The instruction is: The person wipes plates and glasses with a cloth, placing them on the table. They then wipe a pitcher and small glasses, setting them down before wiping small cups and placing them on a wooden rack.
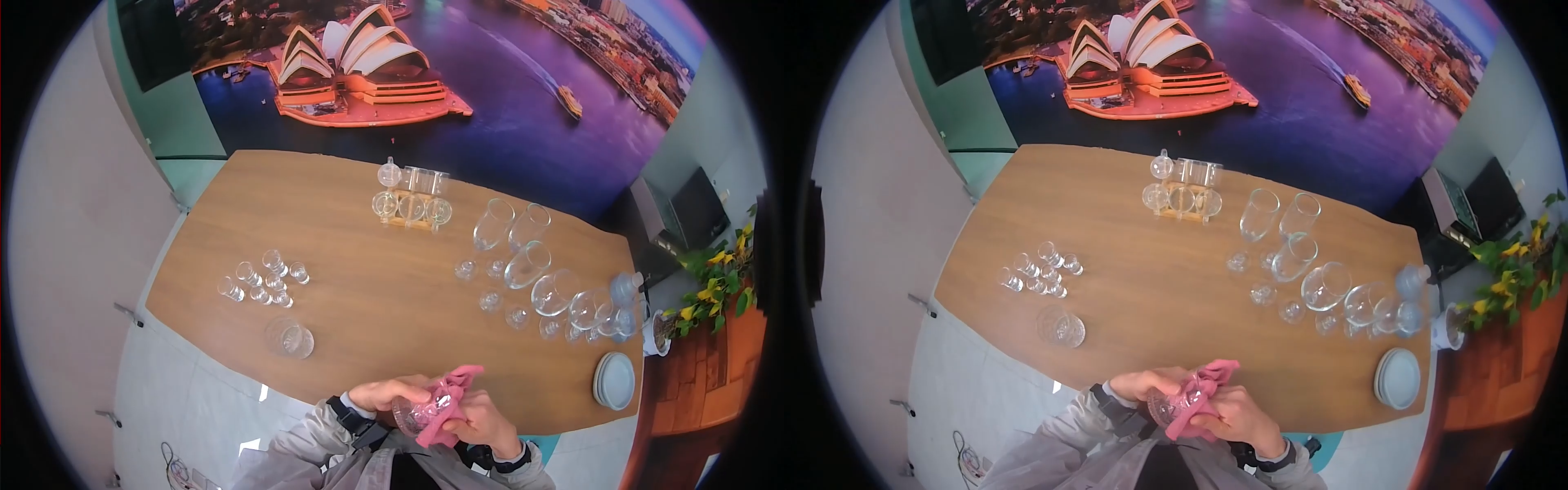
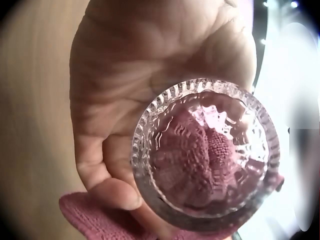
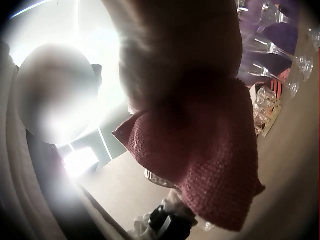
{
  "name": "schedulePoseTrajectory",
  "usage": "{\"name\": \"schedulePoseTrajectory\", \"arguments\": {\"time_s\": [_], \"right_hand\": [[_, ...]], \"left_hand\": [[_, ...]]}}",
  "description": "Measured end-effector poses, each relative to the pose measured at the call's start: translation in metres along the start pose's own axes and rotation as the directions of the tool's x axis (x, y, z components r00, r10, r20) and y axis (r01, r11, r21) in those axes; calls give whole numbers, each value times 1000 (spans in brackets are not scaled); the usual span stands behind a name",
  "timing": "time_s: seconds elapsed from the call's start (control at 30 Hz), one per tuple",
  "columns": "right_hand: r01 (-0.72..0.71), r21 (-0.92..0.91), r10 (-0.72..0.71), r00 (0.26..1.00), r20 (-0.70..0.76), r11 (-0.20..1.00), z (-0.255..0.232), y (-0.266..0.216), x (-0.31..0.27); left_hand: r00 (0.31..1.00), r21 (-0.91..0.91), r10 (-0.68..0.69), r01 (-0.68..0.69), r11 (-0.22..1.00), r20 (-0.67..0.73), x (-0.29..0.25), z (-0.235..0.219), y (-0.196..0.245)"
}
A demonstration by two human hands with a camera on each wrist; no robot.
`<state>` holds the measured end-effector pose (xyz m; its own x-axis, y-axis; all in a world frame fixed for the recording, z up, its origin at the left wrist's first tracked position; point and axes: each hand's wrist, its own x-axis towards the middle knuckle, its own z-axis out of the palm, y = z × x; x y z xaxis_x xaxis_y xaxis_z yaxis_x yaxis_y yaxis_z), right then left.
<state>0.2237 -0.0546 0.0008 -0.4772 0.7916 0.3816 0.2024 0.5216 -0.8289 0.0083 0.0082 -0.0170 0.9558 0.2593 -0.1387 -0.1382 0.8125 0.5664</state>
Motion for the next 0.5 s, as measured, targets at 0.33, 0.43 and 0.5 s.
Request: {"name": "schedulePoseTrajectory", "arguments": {"time_s": [0.33,0.43,0.5], "right_hand": [[-382,-197,323,905,-276,903,19,11,-8],[-513,-104,449,819,-357,852,27,17,-13],[-556,40,529,763,-373,830,28,19,-15]], "left_hand": [[844,988,527,147,-53,-97,22,19,3],[782,910,621,212,-356,60,29,20,-3],[777,847,620,253,-467,109,30,21,-3]]}}
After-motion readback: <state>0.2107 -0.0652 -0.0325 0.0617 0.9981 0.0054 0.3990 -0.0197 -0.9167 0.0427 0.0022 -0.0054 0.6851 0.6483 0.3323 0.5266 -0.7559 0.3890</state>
